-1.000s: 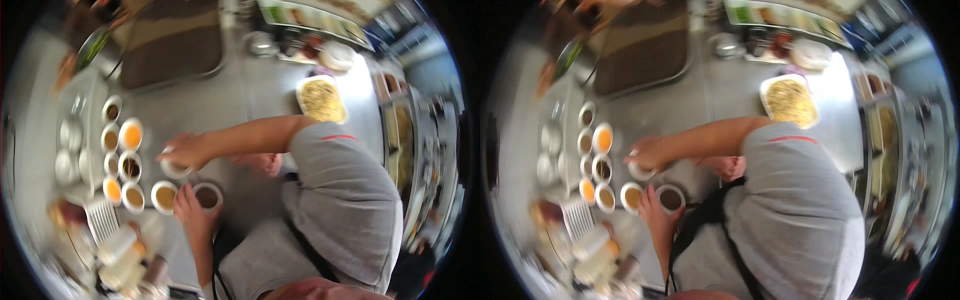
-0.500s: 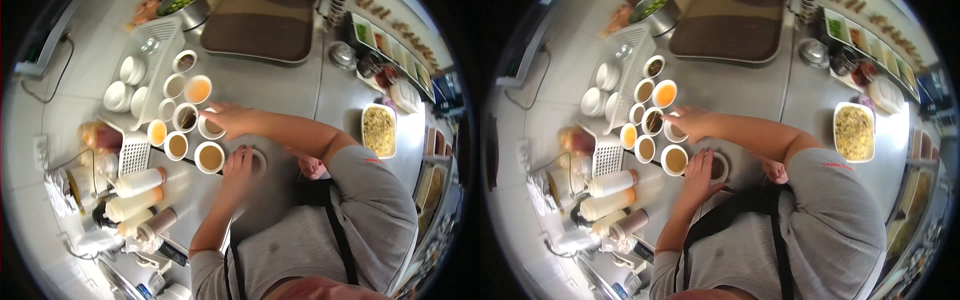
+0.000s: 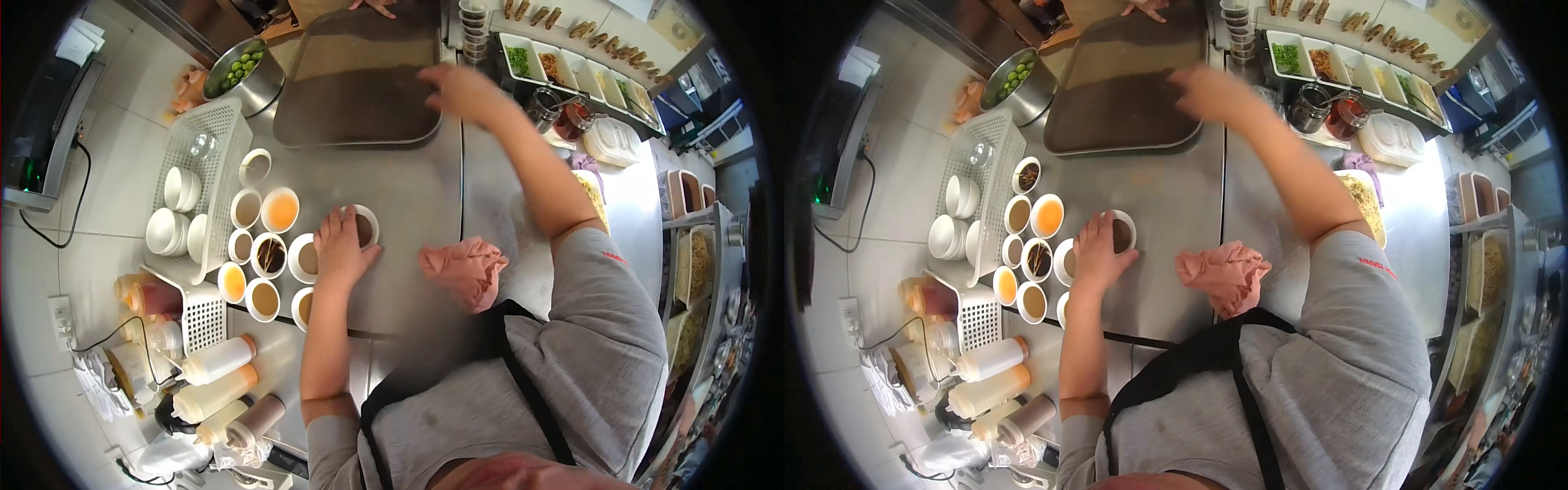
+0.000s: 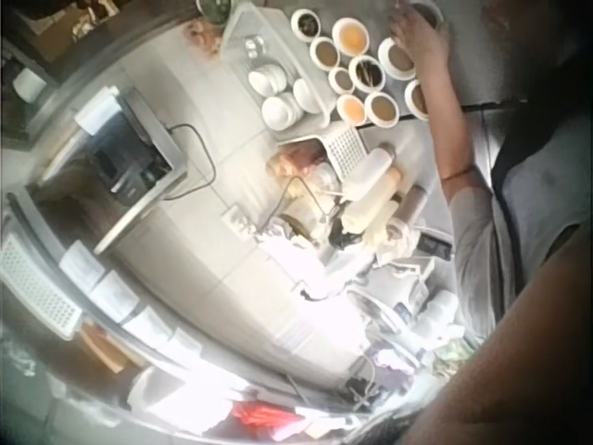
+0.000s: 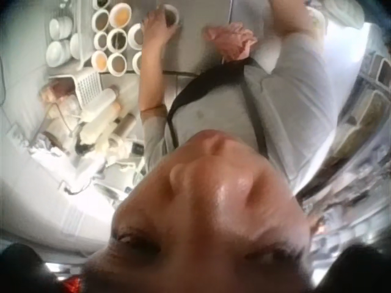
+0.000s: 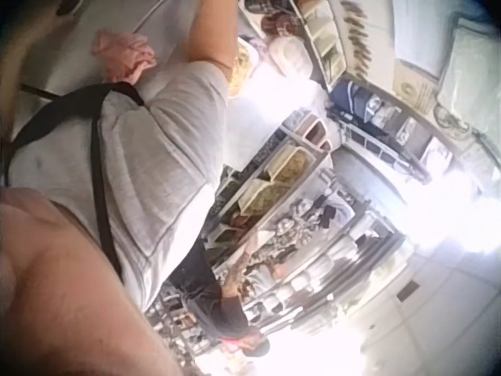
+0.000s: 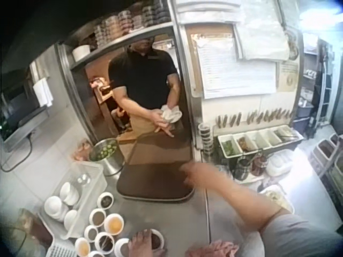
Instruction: Filling small sauce cups with various condiments and arranging them on a counter in a kitchen.
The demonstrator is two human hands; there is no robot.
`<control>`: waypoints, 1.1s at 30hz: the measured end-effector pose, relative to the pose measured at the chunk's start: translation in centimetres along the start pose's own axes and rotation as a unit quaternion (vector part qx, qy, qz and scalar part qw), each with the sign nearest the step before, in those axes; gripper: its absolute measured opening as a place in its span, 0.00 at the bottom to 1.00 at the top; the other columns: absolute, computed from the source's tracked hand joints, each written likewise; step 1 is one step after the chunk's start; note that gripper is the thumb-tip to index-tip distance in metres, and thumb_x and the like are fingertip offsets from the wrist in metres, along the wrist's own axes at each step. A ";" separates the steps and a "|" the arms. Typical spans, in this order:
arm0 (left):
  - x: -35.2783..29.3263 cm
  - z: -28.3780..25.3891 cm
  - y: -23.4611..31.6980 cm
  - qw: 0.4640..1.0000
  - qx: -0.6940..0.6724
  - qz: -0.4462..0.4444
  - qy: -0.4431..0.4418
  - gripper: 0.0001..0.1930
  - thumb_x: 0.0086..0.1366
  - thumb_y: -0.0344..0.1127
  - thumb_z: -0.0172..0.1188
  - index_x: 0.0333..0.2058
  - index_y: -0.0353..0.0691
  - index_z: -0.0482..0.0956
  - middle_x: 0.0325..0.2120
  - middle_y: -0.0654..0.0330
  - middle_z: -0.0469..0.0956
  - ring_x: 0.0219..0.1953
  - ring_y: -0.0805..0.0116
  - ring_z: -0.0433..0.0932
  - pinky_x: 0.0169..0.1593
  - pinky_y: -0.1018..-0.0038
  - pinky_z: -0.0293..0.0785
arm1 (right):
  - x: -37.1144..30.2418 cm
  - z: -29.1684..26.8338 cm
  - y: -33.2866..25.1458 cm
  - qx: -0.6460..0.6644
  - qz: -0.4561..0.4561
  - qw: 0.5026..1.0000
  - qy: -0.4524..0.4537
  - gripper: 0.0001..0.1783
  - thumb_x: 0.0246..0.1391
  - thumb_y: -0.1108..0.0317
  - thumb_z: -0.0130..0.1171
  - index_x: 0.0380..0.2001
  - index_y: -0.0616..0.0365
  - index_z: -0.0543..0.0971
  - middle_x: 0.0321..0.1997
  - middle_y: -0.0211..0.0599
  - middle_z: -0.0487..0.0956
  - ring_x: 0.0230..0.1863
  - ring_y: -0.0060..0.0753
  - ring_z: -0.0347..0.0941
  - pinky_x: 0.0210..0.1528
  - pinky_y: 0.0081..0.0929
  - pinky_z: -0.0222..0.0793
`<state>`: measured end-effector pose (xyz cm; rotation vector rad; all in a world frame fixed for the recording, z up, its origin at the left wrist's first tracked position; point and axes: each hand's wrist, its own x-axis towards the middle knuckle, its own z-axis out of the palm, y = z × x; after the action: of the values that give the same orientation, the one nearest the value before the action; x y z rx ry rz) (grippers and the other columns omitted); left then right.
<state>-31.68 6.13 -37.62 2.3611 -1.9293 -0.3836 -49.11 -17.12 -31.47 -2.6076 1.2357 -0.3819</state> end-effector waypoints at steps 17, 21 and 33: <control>-1.1 -1.5 -2.6 0.982 -0.053 -0.127 0.127 0.35 0.42 0.45 0.60 0.49 0.40 0.58 0.51 0.47 0.51 0.54 0.52 0.49 0.52 0.59 0.47 | 6.1 -2.0 17.5 -0.230 0.170 0.927 -0.244 0.14 0.29 0.74 0.46 0.24 0.65 0.75 0.28 0.52 0.73 0.33 0.45 0.71 0.33 0.35 0.64; -4.9 -1.4 -3.8 0.953 -0.136 -0.135 0.234 0.31 0.43 0.44 0.59 0.47 0.41 0.62 0.50 0.47 0.54 0.52 0.52 0.53 0.51 0.60 0.49 | 6.6 -1.6 19.1 -0.176 0.210 0.922 -0.275 0.07 0.29 0.78 0.42 0.15 0.65 0.71 0.13 0.43 0.69 0.13 0.35 0.66 0.13 0.33 0.58; -18.6 4.7 -10.4 0.810 -0.196 -0.303 0.462 0.16 0.45 0.30 0.56 0.36 0.37 0.70 0.38 0.48 0.66 0.42 0.53 0.64 0.46 0.67 0.60 | 6.6 -1.5 19.5 -0.139 0.221 0.931 -0.255 0.05 0.34 0.77 0.41 0.14 0.64 0.67 0.11 0.37 0.68 0.11 0.28 0.63 0.10 0.25 0.58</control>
<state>-26.20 26.90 -41.59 2.1532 -0.5872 0.3015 -59.59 -34.48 -35.26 -2.2921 1.6902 0.5531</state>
